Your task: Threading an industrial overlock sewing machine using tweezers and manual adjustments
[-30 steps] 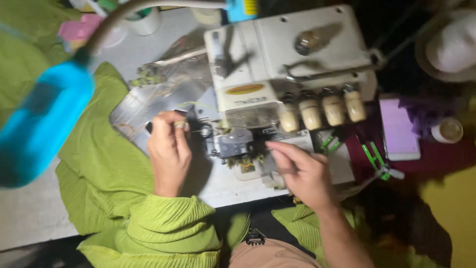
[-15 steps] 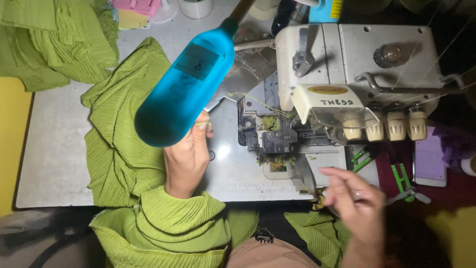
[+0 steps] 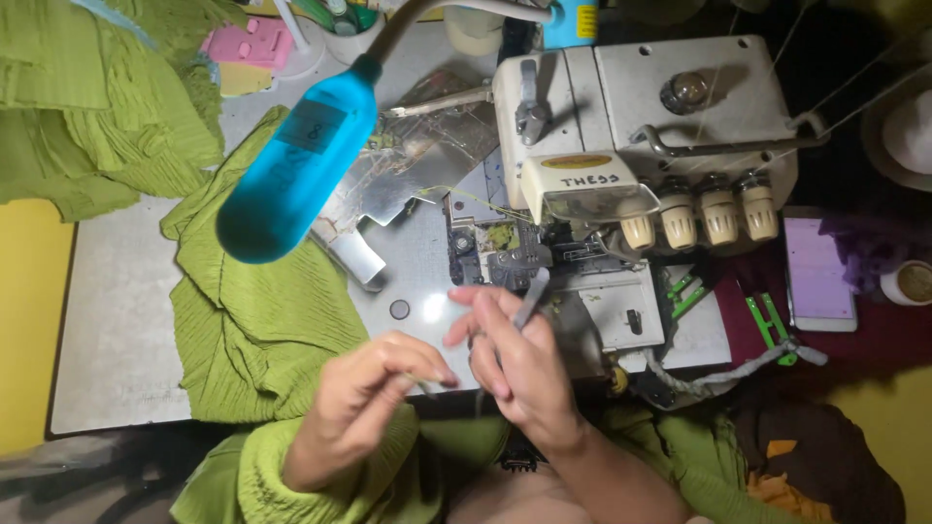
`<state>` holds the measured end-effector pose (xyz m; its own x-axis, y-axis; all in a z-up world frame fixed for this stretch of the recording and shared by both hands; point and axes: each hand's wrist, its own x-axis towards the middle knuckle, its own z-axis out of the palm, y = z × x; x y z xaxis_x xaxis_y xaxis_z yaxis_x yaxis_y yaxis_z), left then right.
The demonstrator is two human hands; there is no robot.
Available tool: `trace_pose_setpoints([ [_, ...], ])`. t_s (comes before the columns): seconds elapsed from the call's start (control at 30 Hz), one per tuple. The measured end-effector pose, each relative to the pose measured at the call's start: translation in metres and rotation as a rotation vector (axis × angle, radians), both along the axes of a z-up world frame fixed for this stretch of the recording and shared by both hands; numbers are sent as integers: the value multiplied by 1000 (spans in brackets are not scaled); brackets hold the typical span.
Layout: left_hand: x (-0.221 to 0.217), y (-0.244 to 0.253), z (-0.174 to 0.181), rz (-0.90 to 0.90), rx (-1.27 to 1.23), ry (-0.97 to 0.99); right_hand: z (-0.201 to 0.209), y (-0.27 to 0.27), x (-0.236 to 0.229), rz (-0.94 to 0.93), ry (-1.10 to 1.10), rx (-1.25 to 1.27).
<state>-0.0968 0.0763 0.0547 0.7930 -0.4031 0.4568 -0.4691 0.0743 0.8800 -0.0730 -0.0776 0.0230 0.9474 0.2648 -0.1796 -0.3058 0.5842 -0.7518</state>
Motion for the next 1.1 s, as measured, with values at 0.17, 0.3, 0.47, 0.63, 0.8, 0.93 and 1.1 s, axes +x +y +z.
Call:
trace_pose_setpoints([
  [0.17,5,-5,-11,536,430,-102,-1,-35,-48,190,-198,-541],
  [0.3,13,-28,-3,402,507,-282,-14,-56,-72,145,-146,-620],
  [0.47,22,-53,-8,54,722,-682,6,-79,-86,223,-731,-807],
  [0.63,46,-44,-8,229,629,-755,-5,-99,-87,160,-891,-732],
  [0.8,58,-26,-1,576,702,-659,-15,-103,-75,348,-742,-844],
  [0.93,71,-31,-13,563,660,-483,-27,-110,-57,221,-675,-1142],
  [1.1,82,-35,-24,519,596,-331,-18,-126,-33,-79,-542,-1105],
])
